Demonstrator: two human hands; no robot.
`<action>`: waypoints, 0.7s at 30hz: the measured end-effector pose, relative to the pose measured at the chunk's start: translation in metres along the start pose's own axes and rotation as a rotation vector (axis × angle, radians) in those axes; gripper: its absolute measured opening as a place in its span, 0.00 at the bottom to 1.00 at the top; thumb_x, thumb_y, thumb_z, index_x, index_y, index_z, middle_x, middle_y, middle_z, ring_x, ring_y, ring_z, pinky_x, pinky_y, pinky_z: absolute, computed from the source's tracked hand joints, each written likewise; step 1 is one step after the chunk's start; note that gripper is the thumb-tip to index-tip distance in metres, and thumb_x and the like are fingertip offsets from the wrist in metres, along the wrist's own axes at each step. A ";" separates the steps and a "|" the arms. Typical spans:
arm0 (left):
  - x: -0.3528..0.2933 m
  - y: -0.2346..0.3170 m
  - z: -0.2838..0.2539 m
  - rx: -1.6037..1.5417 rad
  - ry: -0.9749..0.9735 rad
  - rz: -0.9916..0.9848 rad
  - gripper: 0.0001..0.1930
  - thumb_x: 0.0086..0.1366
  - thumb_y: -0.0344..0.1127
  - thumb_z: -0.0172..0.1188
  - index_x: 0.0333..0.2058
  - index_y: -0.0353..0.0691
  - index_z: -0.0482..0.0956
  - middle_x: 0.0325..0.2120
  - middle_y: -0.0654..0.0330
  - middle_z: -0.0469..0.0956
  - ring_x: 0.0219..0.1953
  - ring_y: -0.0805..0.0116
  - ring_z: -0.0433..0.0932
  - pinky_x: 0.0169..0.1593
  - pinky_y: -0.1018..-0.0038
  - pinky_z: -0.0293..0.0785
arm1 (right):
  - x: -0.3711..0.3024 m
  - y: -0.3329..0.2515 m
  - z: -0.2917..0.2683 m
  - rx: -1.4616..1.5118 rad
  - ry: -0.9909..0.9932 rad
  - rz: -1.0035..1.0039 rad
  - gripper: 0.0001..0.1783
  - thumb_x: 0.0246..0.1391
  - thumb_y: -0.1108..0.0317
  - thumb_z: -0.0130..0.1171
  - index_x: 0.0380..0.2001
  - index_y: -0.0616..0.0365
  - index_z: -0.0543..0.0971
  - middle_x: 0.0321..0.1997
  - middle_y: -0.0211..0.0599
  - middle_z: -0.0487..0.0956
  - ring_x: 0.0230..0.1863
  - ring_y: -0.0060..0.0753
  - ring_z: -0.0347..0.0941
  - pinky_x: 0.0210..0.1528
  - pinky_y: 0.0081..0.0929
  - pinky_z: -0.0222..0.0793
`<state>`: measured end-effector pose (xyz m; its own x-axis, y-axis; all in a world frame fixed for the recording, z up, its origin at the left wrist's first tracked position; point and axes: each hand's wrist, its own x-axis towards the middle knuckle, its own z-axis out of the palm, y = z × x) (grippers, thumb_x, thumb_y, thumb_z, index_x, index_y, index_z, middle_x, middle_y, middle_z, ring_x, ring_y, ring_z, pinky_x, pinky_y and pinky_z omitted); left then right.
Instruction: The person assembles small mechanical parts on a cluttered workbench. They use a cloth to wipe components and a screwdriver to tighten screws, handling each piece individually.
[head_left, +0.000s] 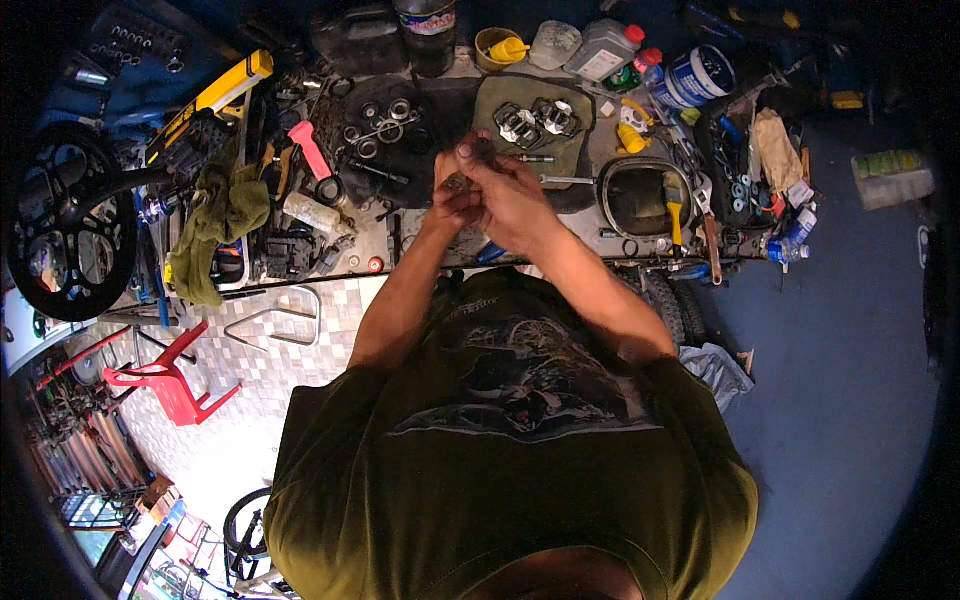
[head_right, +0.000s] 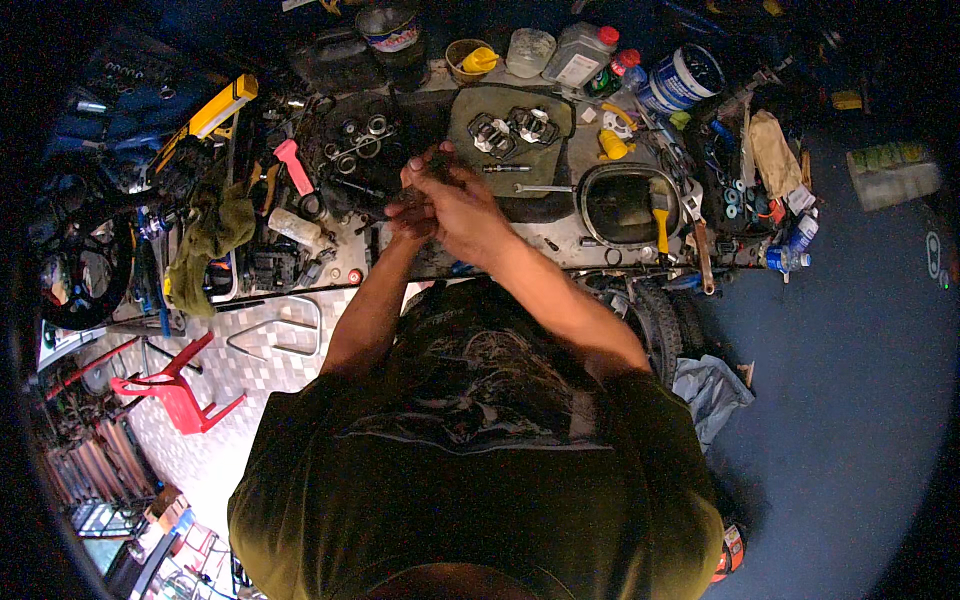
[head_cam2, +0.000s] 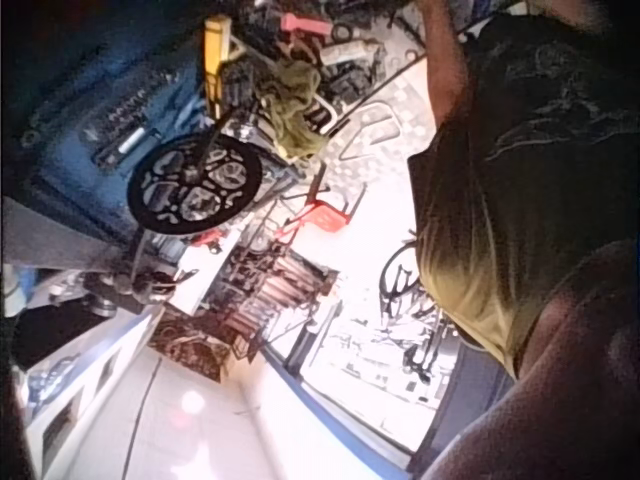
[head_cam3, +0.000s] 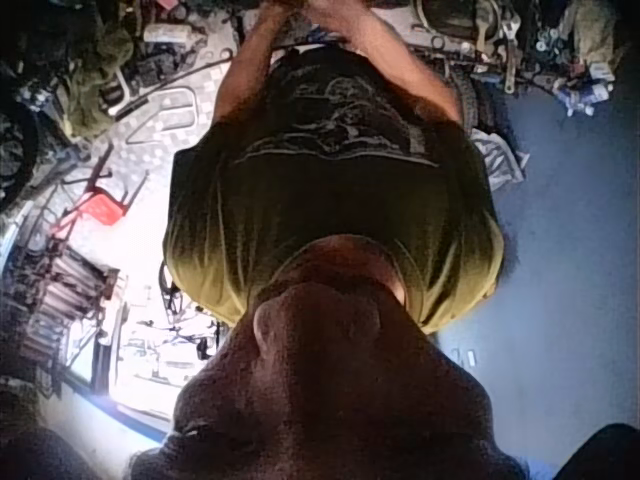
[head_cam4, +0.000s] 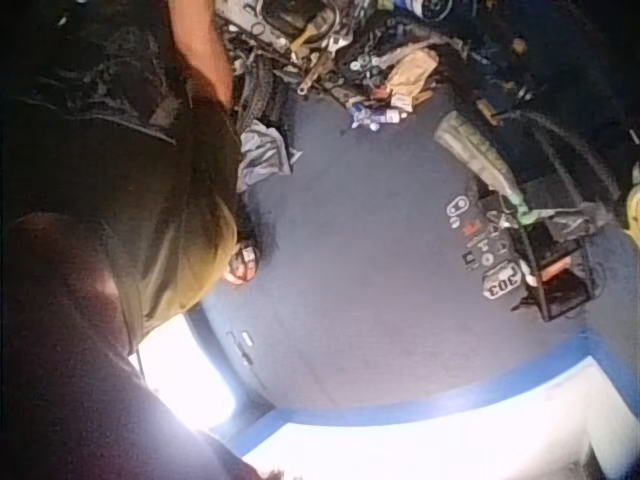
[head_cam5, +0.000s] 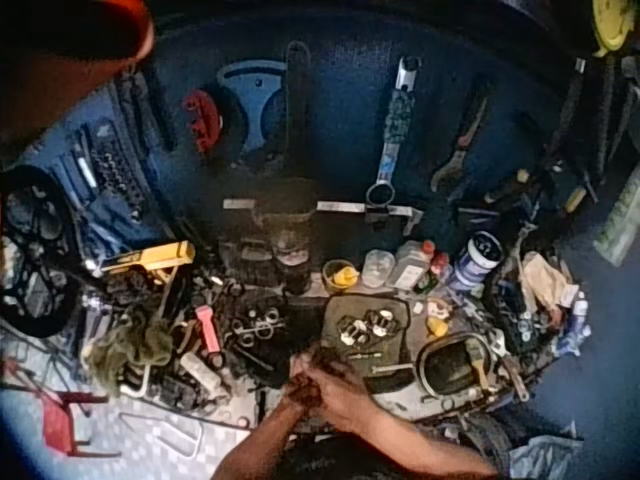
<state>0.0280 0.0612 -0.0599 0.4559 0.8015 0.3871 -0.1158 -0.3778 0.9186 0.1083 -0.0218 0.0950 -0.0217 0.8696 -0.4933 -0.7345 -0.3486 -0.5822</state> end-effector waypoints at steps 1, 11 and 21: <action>0.002 0.005 0.000 -0.003 -0.016 -0.054 0.20 0.59 0.40 0.61 0.46 0.32 0.77 0.29 0.50 0.82 0.29 0.58 0.83 0.35 0.68 0.78 | -0.001 0.003 0.006 0.015 0.017 -0.028 0.14 0.65 0.55 0.56 0.41 0.55 0.74 0.31 0.44 0.83 0.29 0.33 0.82 0.30 0.28 0.78; 0.011 0.053 0.003 0.276 0.031 -0.209 0.15 0.61 0.35 0.60 0.43 0.30 0.79 0.27 0.43 0.81 0.29 0.52 0.84 0.33 0.66 0.77 | -0.010 -0.023 -0.057 -0.736 -0.110 -0.322 0.13 0.65 0.72 0.52 0.52 0.60 0.73 0.42 0.31 0.80 0.42 0.23 0.77 0.43 0.25 0.76; 0.015 0.057 0.006 0.282 0.052 -0.189 0.12 0.60 0.33 0.60 0.40 0.33 0.81 0.21 0.44 0.78 0.25 0.51 0.83 0.28 0.66 0.74 | 0.004 -0.088 -0.042 -1.461 -0.044 -0.703 0.17 0.51 0.68 0.67 0.45 0.50 0.80 0.33 0.35 0.77 0.39 0.31 0.77 0.41 0.29 0.72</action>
<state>0.0340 0.0489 -0.0021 0.3996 0.8892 0.2226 0.2183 -0.3282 0.9190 0.2010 -0.0025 0.1169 -0.0149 0.9921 0.1244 0.6287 0.1060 -0.7704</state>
